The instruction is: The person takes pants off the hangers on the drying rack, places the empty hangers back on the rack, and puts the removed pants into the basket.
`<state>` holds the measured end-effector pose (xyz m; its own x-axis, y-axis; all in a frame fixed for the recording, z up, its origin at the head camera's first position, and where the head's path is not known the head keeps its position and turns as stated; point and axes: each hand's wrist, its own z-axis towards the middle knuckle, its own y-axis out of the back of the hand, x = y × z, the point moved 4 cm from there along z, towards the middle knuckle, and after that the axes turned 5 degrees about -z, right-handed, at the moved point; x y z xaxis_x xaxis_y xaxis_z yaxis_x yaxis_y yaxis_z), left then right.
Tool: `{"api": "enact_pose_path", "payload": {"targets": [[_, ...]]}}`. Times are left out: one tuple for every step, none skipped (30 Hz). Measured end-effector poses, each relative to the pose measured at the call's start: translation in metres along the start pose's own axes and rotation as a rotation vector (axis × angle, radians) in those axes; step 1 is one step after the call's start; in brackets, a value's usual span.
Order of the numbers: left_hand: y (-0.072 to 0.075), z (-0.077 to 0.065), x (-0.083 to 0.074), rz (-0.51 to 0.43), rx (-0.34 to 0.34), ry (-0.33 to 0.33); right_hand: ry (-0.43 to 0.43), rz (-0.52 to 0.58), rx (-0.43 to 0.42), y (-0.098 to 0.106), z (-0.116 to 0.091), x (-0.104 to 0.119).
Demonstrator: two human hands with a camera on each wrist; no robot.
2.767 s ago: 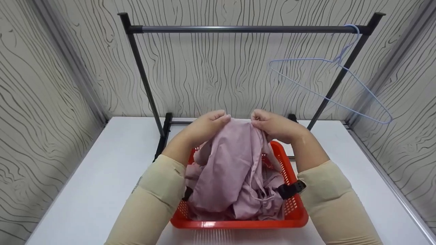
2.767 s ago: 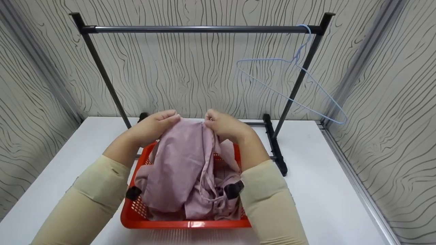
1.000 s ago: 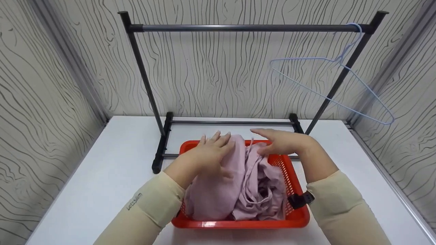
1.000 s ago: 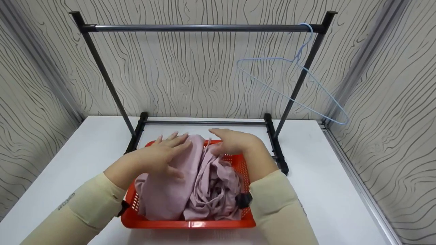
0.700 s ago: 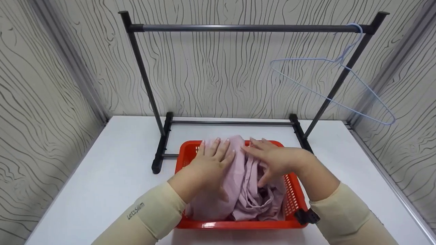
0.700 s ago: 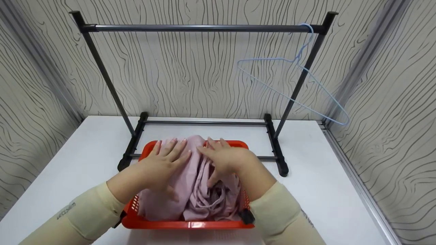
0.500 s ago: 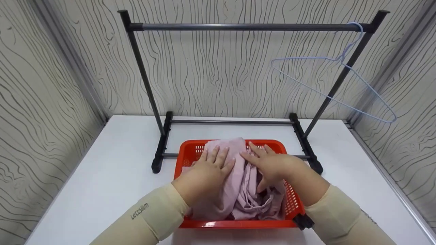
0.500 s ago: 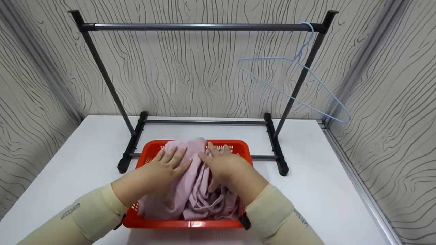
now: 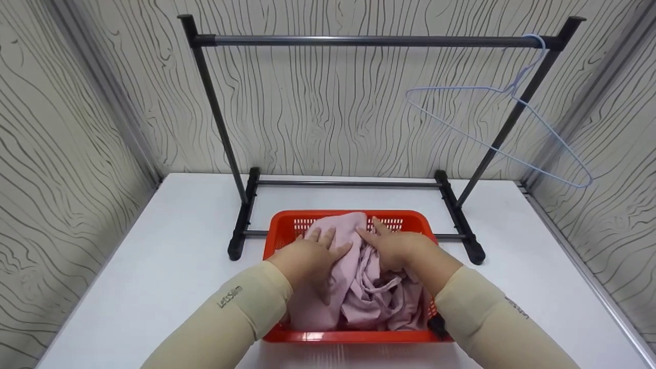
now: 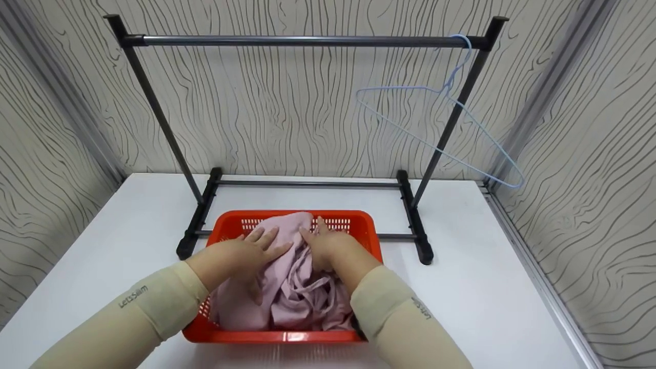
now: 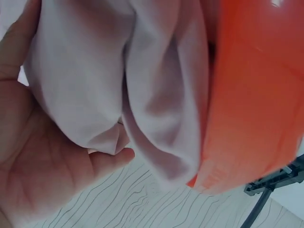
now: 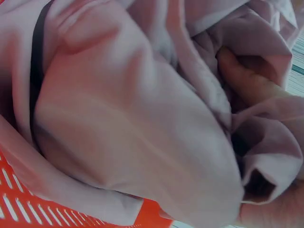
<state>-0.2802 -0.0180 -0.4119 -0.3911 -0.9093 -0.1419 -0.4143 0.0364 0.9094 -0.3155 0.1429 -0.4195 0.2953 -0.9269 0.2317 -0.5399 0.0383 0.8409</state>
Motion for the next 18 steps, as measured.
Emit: {"api": "enact_pose_path", "payload": {"targets": [[0.000,-0.001,0.000,-0.004,-0.004,0.007,-0.004,0.010,0.010,-0.001,0.001,0.001],[-0.001,-0.002,0.000,-0.010,-0.007,0.015,-0.013,0.033,0.026,-0.002,0.002,0.002],[-0.001,-0.004,0.000,-0.015,-0.010,0.027,-0.024,0.075,0.044,-0.003,0.002,0.002],[-0.002,-0.004,-0.001,-0.016,-0.011,0.035,-0.032,0.104,0.059,-0.003,0.002,0.002],[-0.002,-0.005,-0.001,-0.015,-0.012,0.043,-0.036,0.120,0.073,-0.004,0.002,0.003],[-0.003,-0.005,-0.001,-0.006,-0.006,0.049,-0.034,0.117,0.081,-0.005,0.003,0.002],[-0.003,-0.005,-0.001,-0.004,0.000,0.059,-0.037,0.130,0.090,-0.006,0.004,0.002],[-0.004,-0.004,-0.001,-0.009,0.013,0.072,-0.046,0.143,0.102,-0.008,0.005,0.001],[-0.004,-0.004,-0.002,-0.002,0.027,0.082,-0.055,0.153,0.112,-0.009,0.006,0.000],[-0.005,-0.003,-0.002,-0.003,0.046,0.093,-0.065,0.160,0.120,-0.010,0.007,0.000],[-0.005,-0.002,-0.002,-0.014,0.061,0.107,-0.068,0.149,0.127,-0.011,0.008,-0.001],[-0.006,-0.001,-0.002,-0.022,0.076,0.121,-0.072,0.147,0.135,-0.012,0.009,-0.001],[-0.007,0.000,-0.002,-0.032,0.091,0.136,-0.073,0.133,0.143,-0.012,0.010,-0.001],[-0.008,0.001,-0.003,-0.038,0.106,0.150,-0.068,0.098,0.150,-0.013,0.011,-0.001],[-0.008,0.001,-0.003,-0.052,0.107,0.164,-0.071,0.093,0.159,-0.013,0.012,-0.001],[-0.009,0.001,-0.003,-0.072,0.104,0.177,-0.065,0.064,0.165,-0.013,0.012,0.000],[-0.009,0.002,-0.003,-0.072,0.104,0.181,-0.059,0.026,0.170,-0.013,0.013,0.001],[-0.009,0.002,-0.003,-0.072,0.109,0.185,-0.060,0.007,0.176,-0.014,0.013,0.001]]}}
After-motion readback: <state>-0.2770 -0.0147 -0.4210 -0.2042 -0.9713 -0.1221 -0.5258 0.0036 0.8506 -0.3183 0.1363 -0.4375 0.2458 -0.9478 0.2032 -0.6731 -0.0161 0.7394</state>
